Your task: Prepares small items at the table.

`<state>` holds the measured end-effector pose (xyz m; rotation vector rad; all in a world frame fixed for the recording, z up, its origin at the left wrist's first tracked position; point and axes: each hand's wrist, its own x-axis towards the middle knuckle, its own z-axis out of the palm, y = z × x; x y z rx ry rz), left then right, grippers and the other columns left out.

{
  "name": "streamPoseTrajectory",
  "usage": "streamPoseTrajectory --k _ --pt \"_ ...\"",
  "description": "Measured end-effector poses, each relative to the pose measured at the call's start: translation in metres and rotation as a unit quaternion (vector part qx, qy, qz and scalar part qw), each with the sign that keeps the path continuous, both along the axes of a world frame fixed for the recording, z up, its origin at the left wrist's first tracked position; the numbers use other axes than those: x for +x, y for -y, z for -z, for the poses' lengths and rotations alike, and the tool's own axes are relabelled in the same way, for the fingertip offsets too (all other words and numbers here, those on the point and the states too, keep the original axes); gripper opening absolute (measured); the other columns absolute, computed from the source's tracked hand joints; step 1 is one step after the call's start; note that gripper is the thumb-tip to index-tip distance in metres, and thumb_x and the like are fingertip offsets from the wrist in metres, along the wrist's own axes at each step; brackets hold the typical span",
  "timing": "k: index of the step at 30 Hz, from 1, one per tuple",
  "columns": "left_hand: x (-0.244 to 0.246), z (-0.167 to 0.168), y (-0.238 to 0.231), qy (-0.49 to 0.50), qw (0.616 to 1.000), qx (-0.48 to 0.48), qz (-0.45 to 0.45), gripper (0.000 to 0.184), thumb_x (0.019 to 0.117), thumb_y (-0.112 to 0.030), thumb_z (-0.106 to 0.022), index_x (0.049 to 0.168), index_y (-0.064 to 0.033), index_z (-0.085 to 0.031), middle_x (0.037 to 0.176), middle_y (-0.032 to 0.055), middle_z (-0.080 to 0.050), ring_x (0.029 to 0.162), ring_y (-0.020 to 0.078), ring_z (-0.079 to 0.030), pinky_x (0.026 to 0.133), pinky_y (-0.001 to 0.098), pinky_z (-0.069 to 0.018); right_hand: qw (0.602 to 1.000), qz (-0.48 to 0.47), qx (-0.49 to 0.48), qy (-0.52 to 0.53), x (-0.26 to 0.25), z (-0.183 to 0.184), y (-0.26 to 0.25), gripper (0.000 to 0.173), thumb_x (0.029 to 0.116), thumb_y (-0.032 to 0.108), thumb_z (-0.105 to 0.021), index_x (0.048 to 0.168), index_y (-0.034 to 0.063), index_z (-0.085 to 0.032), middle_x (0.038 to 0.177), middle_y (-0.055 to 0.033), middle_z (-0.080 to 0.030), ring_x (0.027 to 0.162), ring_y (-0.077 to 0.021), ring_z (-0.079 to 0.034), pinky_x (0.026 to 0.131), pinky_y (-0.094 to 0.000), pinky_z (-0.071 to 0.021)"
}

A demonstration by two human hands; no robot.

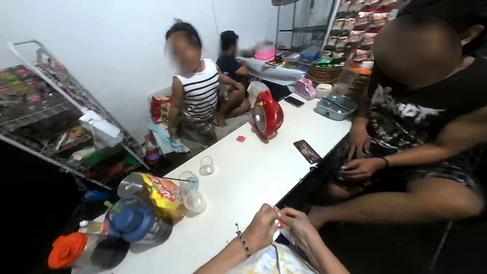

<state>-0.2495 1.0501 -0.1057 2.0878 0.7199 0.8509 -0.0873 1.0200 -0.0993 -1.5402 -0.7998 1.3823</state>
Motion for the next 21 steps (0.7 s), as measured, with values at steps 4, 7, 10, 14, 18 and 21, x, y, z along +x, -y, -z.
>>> streamPoseTrajectory --k 4,7,10,14,18,21 --pt "0.000 -0.002 -0.001 -0.006 1.000 -0.017 0.012 0.015 0.0898 0.007 -0.061 0.102 0.0148 -0.068 0.102 0.0297 -0.063 0.095 0.0361 -0.066 0.087 0.0396 -0.0561 0.996 0.039 -0.022 -0.075 -0.005 0.003 0.000 0.012 0.0893 -0.010 -0.057 0.089 0.0010 -0.060 0.072 -0.0033 -0.064 0.057 -0.0069 -0.059 0.053 -0.0214 -0.0506" --pt "-0.001 -0.003 0.000 -0.008 0.999 -0.052 0.006 0.015 0.0906 0.006 -0.061 0.100 0.0156 -0.067 0.100 0.0302 -0.063 0.095 0.0373 -0.064 0.088 0.0414 -0.0542 1.000 0.022 -0.007 -0.015 -0.005 0.004 0.001 0.011 0.0924 -0.008 -0.056 0.087 -0.0004 -0.062 0.072 -0.0024 -0.063 0.058 -0.0066 -0.057 0.055 -0.0220 -0.0492" --pt "-0.002 -0.005 0.000 -0.014 0.993 -0.109 -0.040 0.017 0.0918 0.003 -0.063 0.101 0.0162 -0.067 0.101 0.0303 -0.063 0.095 0.0361 -0.064 0.088 0.0416 -0.0536 0.998 -0.034 0.007 0.059 -0.003 0.001 0.000 0.026 0.1046 0.012 -0.053 0.086 0.0020 -0.067 0.069 0.0009 -0.064 0.055 -0.0038 -0.056 0.053 -0.0215 -0.0480" --pt "-0.007 -0.009 -0.001 -0.036 0.977 -0.197 -0.066 0.021 0.0935 0.002 -0.063 0.108 0.0176 -0.064 0.107 0.0317 -0.062 0.097 0.0372 -0.064 0.090 0.0432 -0.0524 0.989 -0.114 0.015 0.089 -0.003 -0.009 0.004 0.012 0.0906 0.001 -0.068 0.102 -0.0040 -0.067 0.081 -0.0041 -0.066 0.062 -0.0062 -0.059 0.059 -0.0241 -0.0520" --pt "-0.012 -0.010 -0.001 -0.051 0.959 -0.277 -0.040 0.024 0.0978 0.002 -0.059 0.115 0.0182 -0.062 0.116 0.0333 -0.060 0.104 0.0390 -0.063 0.096 0.0450 -0.0506 0.981 -0.156 0.008 0.119 -0.001 -0.012 0.006 0.016 0.0869 -0.004 -0.071 0.102 -0.0053 -0.068 0.079 -0.0053 -0.067 0.063 -0.0070 -0.060 0.062 -0.0256 -0.0534" --pt "-0.016 -0.009 -0.003 -0.059 0.957 -0.282 -0.022 0.024 0.1012 0.000 -0.055 0.116 0.0179 -0.062 0.118 0.0335 -0.060 0.111 0.0400 -0.061 0.101 0.0451 -0.0483 0.975 -0.174 0.013 0.135 0.000 -0.010 0.006 0.016 0.0876 -0.004 -0.070 0.103 -0.0057 -0.069 0.080 -0.0055 -0.069 0.067 -0.0065 -0.063 0.066 -0.0255 -0.0546"
